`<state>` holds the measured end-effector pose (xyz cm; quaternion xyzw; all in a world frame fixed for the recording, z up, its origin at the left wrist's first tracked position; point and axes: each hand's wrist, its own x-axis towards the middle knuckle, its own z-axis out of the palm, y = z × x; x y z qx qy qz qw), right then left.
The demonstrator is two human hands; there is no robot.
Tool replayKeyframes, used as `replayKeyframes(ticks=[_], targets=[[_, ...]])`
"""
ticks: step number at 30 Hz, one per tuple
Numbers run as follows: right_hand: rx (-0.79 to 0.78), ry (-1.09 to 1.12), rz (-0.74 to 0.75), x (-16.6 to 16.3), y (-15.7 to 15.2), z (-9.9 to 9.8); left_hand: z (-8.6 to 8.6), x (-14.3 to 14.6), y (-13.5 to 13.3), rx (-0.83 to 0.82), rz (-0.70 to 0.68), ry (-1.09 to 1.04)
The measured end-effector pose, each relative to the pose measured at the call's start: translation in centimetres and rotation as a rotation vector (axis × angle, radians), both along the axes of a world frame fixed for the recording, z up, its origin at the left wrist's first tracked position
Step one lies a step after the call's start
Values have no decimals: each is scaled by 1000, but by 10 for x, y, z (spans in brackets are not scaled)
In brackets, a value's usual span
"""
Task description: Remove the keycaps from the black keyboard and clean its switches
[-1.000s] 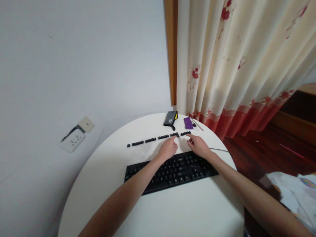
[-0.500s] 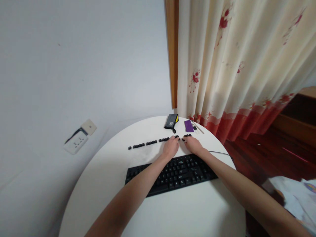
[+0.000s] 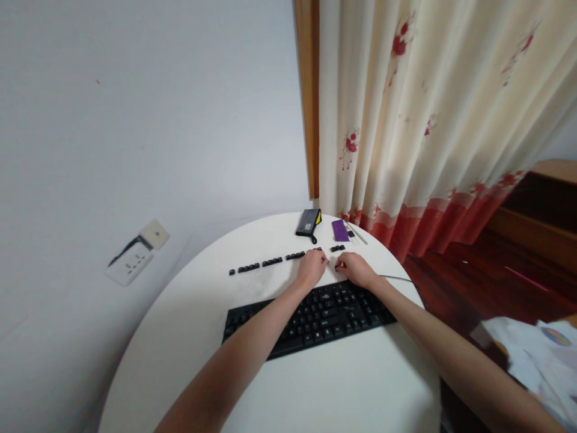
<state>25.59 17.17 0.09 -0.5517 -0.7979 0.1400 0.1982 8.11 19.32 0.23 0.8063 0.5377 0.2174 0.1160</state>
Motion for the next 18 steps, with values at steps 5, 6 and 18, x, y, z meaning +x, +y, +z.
replayKeyframes(ticks=[5, 6, 18], targets=[[65, 167, -23, 19, -8, 0, 11, 7, -34, -39, -33, -69], [79, 238, -28, 24, -11, 0, 12, 9, -44, -48, -54, -92], [-32, 492, 45, 56, -67, -12, 1, 20, -81, 0, -243, -161]])
